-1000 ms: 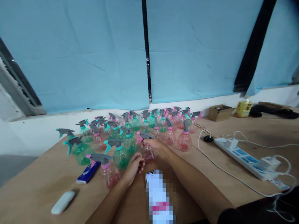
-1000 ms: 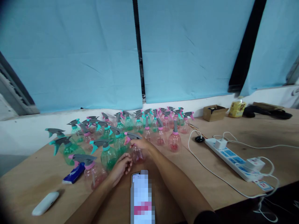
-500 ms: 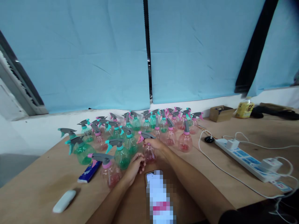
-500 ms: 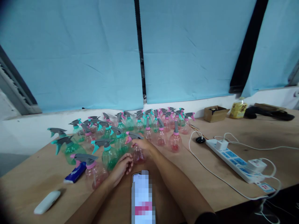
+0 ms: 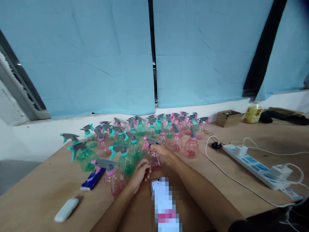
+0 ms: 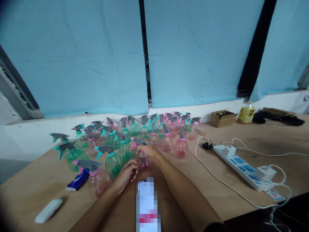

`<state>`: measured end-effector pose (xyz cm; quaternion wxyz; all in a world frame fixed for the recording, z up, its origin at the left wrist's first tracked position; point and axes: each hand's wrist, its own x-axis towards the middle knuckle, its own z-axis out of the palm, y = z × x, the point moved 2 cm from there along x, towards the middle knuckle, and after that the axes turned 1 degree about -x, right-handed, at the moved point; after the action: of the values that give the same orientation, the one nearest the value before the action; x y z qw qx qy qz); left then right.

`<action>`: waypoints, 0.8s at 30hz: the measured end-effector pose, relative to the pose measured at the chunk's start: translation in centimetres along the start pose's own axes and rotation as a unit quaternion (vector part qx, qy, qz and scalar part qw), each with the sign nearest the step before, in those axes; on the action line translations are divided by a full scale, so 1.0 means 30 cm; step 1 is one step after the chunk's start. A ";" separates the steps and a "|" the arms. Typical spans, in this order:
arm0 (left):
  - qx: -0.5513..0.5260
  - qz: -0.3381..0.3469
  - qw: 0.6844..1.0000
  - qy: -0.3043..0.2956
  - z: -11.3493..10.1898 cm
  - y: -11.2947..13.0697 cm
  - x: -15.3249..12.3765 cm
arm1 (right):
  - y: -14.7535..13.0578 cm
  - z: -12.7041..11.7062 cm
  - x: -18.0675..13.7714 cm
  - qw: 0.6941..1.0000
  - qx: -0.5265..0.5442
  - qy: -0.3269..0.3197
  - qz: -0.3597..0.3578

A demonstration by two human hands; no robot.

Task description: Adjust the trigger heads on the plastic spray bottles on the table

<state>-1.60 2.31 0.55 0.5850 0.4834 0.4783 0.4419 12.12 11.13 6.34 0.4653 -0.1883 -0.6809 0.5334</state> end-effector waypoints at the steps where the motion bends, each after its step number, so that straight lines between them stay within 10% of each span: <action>1: 0.002 0.001 1.000 0.000 0.000 0.000 0.000 | 0.001 0.000 -0.001 1.000 0.000 0.001 0.000; 24: 0.016 0.014 1.000 -0.011 -0.003 0.002 -0.005 | 0.001 0.014 -0.005 1.000 0.003 0.013 0.001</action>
<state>-1.72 2.19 0.63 0.5764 0.5039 0.4722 0.4370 11.85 10.80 6.26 0.4737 -0.1948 -0.6732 0.5333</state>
